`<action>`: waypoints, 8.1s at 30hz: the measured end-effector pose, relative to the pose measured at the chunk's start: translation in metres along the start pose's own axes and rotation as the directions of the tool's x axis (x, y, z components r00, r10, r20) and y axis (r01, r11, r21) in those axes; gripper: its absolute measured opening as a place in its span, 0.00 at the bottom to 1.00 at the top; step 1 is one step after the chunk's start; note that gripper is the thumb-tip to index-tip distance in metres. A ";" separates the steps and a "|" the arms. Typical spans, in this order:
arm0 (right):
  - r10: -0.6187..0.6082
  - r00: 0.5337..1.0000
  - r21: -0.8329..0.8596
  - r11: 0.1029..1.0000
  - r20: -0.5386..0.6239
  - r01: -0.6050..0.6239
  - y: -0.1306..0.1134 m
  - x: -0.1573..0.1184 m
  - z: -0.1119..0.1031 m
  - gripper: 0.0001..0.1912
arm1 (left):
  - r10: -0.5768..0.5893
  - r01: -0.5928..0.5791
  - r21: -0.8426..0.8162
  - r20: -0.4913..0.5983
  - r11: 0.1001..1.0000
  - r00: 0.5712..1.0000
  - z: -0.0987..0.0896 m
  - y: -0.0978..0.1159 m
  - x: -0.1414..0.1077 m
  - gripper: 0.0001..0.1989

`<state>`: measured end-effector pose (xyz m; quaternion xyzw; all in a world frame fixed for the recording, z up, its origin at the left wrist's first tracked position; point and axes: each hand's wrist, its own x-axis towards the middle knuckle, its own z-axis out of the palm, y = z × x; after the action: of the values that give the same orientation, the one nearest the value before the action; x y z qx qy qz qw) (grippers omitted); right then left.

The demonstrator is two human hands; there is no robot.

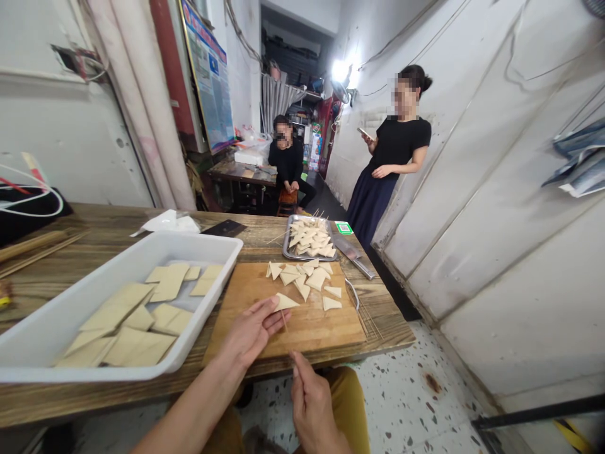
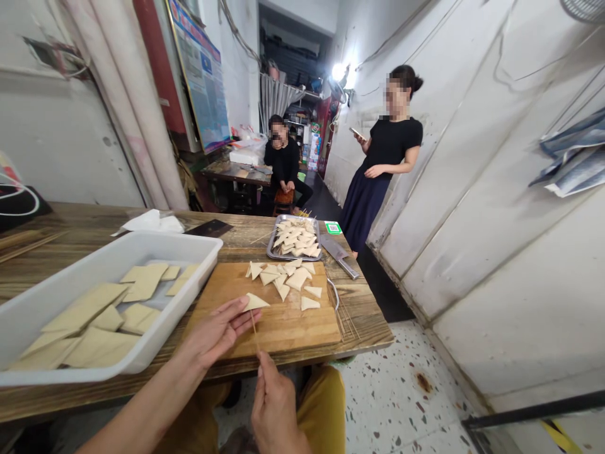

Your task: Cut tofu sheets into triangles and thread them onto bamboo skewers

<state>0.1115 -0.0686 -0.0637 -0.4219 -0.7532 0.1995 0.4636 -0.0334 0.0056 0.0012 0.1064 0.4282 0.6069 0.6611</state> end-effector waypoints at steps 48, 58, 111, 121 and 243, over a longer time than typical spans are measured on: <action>0.198 0.977 -0.057 0.978 -0.074 -0.203 0.028 0.009 -0.021 0.16 | 0.328 -0.351 0.681 0.659 -0.643 0.677 0.019 -0.007 0.094 0.15; 0.233 0.972 -0.025 0.972 -0.009 -0.234 0.019 0.007 -0.022 0.17 | 0.399 -0.379 0.698 0.145 0.608 0.905 -0.020 0.001 0.071 0.10; 0.152 0.979 0.018 0.988 0.140 -0.156 -0.002 0.003 -0.005 0.16 | 0.013 -0.023 -0.095 -0.111 0.995 0.994 -0.003 0.007 0.028 0.11; 0.167 0.978 -0.006 0.986 0.126 -0.167 -0.002 0.004 -0.003 0.17 | 0.014 -0.016 -0.040 -0.049 0.999 0.999 -0.003 0.003 0.029 0.08; 0.148 0.989 -0.069 0.987 0.016 -0.146 0.009 0.011 -0.024 0.15 | 0.217 -0.249 0.456 0.124 0.854 0.968 0.008 -0.025 0.016 0.10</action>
<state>0.1345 -0.0568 -0.0525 -0.4895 -0.7312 0.2121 0.4251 -0.0118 0.0165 -0.0175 0.3344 0.5232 0.5571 0.5515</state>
